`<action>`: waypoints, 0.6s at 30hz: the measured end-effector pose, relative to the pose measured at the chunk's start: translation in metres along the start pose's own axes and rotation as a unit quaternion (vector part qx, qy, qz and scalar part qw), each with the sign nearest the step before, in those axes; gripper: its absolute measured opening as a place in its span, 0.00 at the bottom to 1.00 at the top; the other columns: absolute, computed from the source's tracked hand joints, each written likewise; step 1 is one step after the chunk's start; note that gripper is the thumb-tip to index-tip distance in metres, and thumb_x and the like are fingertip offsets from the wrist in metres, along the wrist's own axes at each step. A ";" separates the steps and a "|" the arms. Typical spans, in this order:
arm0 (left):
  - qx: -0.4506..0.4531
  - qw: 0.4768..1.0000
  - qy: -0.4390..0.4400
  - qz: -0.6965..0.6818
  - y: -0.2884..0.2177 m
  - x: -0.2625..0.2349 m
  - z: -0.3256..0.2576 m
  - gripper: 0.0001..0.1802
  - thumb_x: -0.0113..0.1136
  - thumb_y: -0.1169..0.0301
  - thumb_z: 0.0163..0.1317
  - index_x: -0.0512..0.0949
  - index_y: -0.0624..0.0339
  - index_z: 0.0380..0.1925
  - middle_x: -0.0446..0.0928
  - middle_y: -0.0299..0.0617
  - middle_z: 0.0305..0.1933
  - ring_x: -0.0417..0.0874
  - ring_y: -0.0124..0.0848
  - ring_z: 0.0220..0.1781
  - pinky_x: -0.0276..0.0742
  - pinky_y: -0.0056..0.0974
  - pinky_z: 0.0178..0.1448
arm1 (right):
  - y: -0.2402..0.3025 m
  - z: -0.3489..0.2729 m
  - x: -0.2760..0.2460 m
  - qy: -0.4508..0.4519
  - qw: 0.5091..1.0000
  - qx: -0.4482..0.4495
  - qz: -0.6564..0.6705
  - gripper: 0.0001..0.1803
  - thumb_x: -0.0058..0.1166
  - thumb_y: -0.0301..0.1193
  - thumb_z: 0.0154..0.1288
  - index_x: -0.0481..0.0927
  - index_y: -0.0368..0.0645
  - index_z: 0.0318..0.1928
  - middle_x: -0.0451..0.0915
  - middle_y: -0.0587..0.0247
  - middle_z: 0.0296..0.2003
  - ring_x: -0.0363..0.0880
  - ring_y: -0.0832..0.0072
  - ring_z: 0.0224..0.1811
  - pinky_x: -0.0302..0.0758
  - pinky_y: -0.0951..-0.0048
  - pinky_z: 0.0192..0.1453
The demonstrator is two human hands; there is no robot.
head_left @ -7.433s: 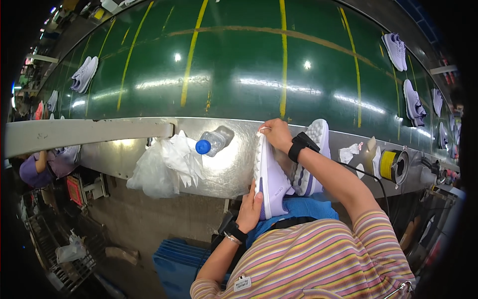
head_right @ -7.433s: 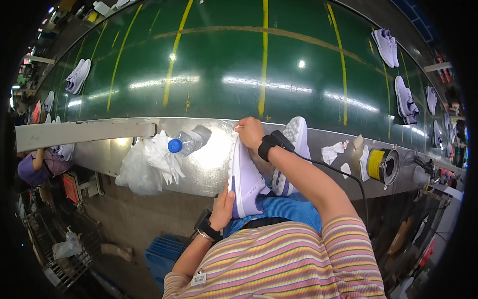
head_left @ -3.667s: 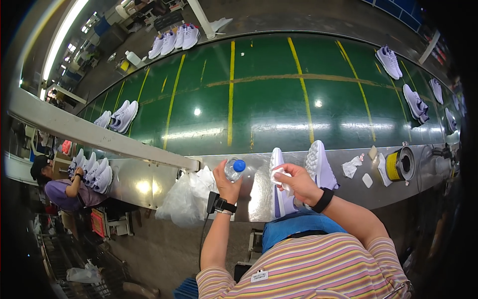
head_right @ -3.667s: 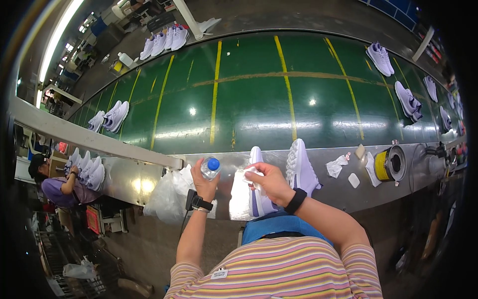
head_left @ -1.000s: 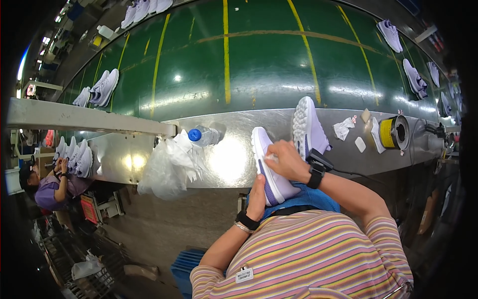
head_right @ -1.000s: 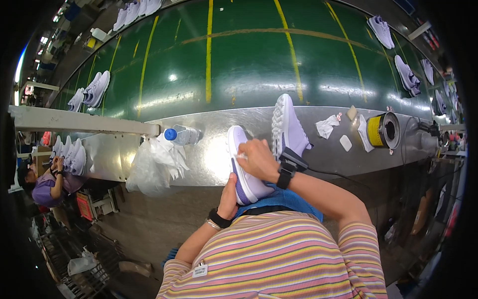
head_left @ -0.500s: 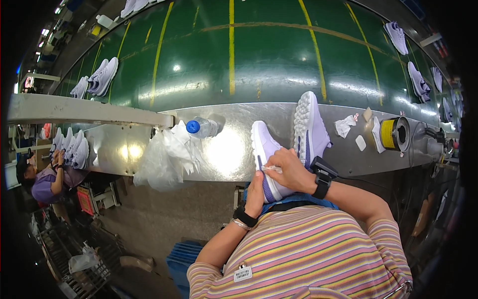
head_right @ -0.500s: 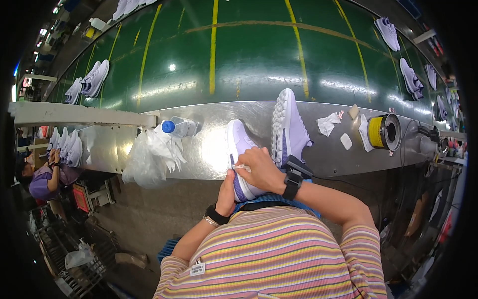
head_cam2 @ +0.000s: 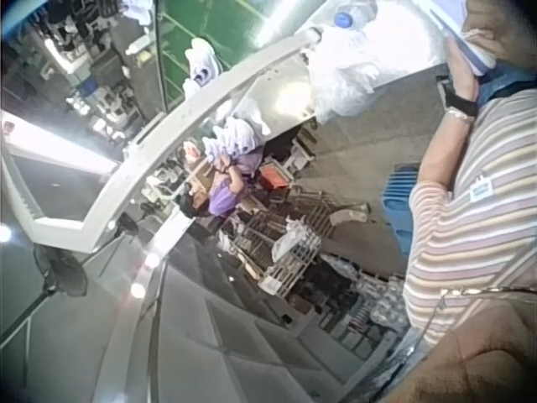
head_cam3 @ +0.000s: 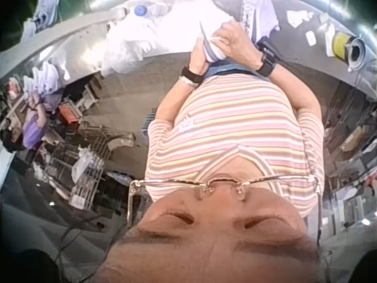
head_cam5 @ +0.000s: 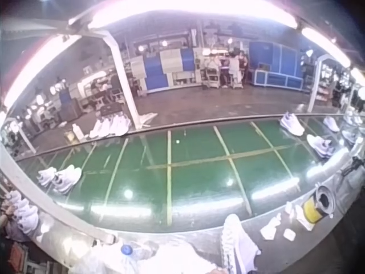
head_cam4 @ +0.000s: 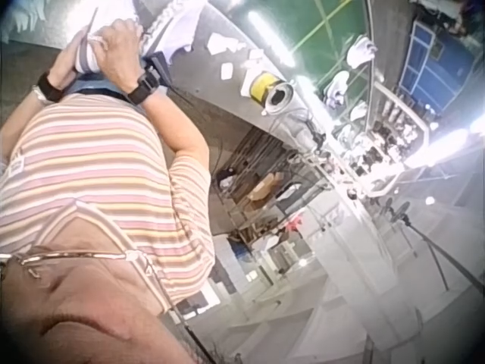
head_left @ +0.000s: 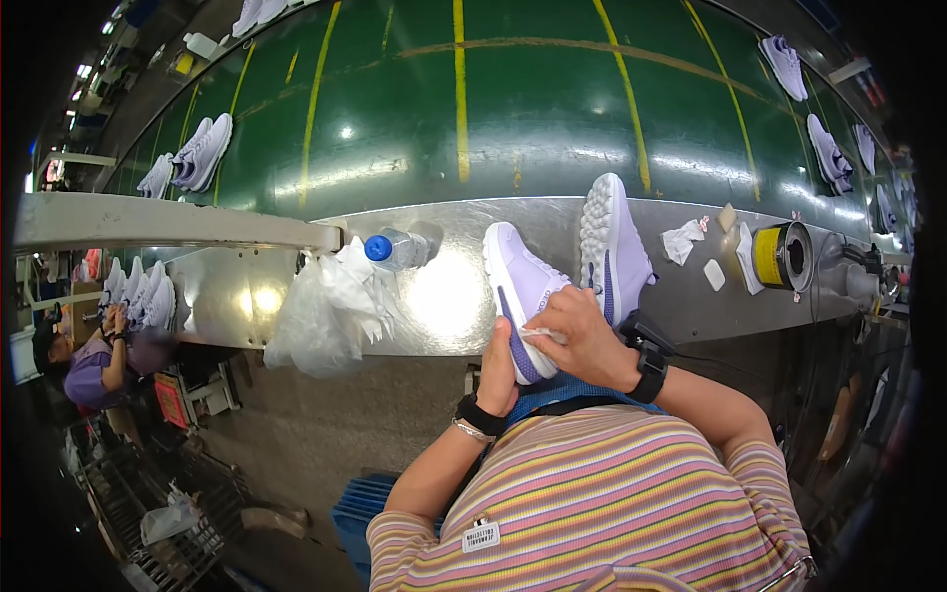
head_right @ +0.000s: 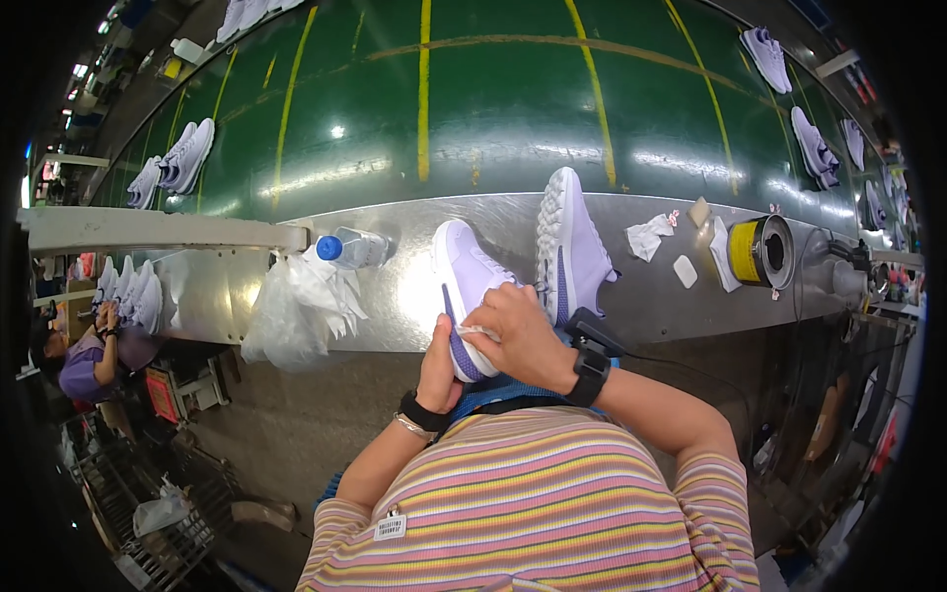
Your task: Cleaning and inspecting newly manufactured shoes on a conveyor belt using a cloth and solvent.
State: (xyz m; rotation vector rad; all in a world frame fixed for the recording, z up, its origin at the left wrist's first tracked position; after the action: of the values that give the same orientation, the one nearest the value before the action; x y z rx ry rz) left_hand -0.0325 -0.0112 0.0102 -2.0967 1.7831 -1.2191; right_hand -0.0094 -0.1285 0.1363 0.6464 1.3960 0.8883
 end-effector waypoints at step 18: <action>-0.094 0.969 0.083 -0.212 -0.037 0.046 0.005 0.31 0.32 0.46 0.65 0.61 0.55 0.59 0.66 0.49 0.58 0.71 0.46 0.57 0.71 0.55 0.54 | 0.025 0.001 -0.033 -0.155 0.984 -0.078 0.047 0.09 0.60 0.23 0.47 0.79 0.46 0.32 0.72 0.65 0.26 0.67 0.66 0.34 0.62 0.67 0.40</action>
State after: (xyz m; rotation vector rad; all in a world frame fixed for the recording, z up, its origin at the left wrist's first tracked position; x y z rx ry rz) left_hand -0.0016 -0.0423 0.0500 -2.6599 1.6167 -1.4054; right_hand -0.0109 -0.1427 0.1754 0.7008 1.0131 0.9173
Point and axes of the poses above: each hand's wrist, its own z-axis towards the middle knuckle, its own x-axis out of the palm, y = z × x, the point moved 9 cm from there along z, towards the middle knuckle
